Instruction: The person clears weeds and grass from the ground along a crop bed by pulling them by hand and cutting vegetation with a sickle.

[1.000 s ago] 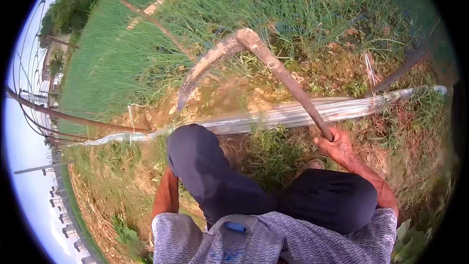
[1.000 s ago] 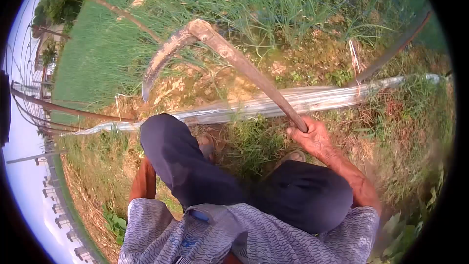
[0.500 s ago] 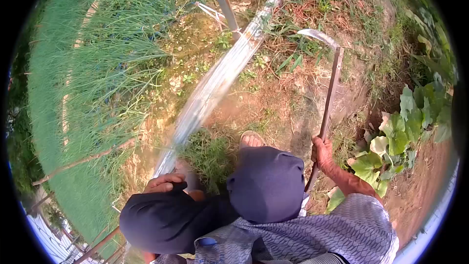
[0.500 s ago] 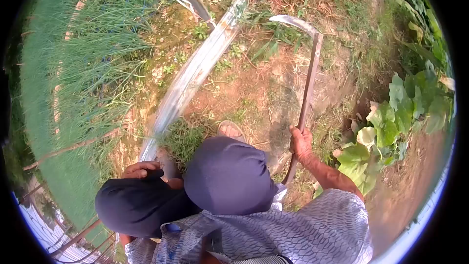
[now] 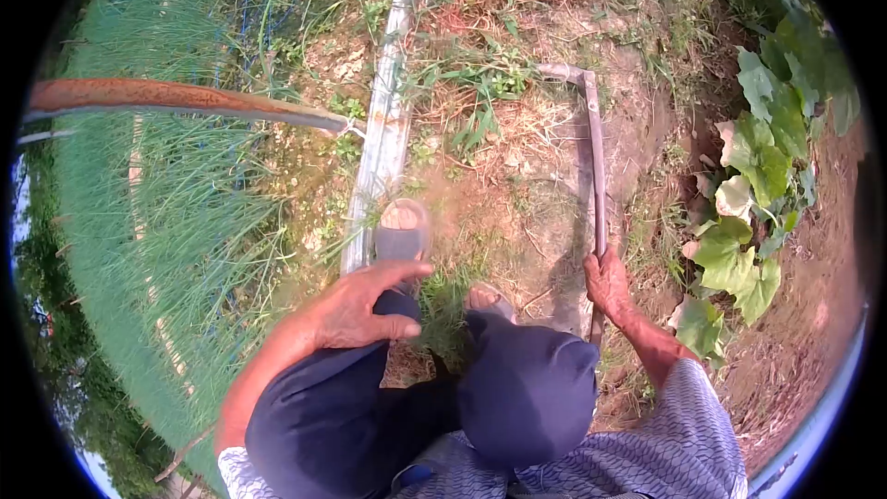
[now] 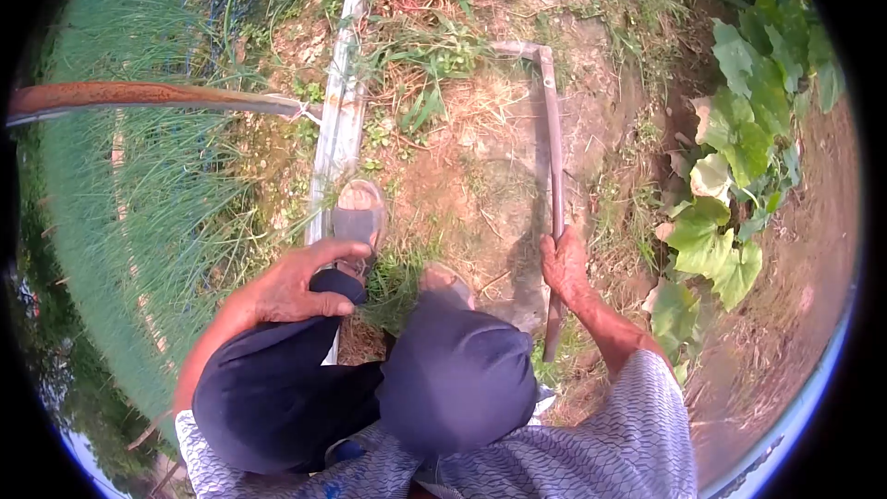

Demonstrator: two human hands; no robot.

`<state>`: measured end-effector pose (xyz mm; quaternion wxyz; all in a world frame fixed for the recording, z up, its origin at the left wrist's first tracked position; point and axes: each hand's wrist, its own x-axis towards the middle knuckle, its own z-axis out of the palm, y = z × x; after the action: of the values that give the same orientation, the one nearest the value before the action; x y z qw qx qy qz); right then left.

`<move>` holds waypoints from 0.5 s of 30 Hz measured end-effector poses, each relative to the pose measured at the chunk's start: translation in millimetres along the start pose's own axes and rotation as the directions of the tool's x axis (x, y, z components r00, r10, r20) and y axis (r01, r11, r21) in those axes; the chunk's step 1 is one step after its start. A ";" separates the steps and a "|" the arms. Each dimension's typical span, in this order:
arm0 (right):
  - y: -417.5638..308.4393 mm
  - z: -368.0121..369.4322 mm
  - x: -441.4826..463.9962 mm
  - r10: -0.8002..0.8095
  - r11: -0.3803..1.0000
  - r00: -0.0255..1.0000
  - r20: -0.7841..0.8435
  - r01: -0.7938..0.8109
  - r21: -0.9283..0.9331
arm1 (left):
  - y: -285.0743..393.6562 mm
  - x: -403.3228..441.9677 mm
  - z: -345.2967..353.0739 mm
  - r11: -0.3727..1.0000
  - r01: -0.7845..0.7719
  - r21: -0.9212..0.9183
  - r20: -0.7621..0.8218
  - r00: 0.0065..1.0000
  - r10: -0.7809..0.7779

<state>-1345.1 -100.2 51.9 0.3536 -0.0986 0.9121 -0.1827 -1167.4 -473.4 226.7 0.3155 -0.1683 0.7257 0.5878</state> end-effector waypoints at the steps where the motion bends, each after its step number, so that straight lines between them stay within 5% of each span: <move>1: -7.6 -0.3 -11.9 0.062 0.997 0.998 0.027 -0.063 0.046 | 10.4 22.5 -7.2 0.986 -0.031 0.162 0.031 0.999 0.027; 4: -16.6 12.8 -35.6 0.042 0.998 0.998 -0.037 -0.040 0.047 | 28.2 97.4 -24.5 0.839 -0.239 0.488 0.075 0.970 0.233; 6: -21.4 24.8 -59.0 0.092 0.993 0.995 -0.027 -0.089 0.082 | 34.1 148.8 -38.1 0.595 -0.473 0.650 0.137 0.843 0.520; 8: -17.3 37.7 -89.0 0.137 0.986 0.990 -0.014 -0.135 0.096 | 35.4 200.2 -39.0 0.353 -0.457 0.816 0.126 0.737 0.664; 12: -17.0 51.6 -104.5 0.250 0.899 0.966 -0.065 -0.207 0.385 | 18.1 281.7 -41.1 0.214 -0.329 0.920 0.103 0.728 0.677; 15: -23.6 44.5 -82.9 0.278 0.848 0.957 -0.085 -0.203 0.489 | 22.0 303.1 -64.9 0.171 -0.135 0.976 0.049 0.901 0.431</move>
<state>-1253.1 -107.9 81.5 0.3163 0.1206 0.8687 -0.3617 -1423.4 -491.7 51.5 0.1447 0.1325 0.9799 0.0361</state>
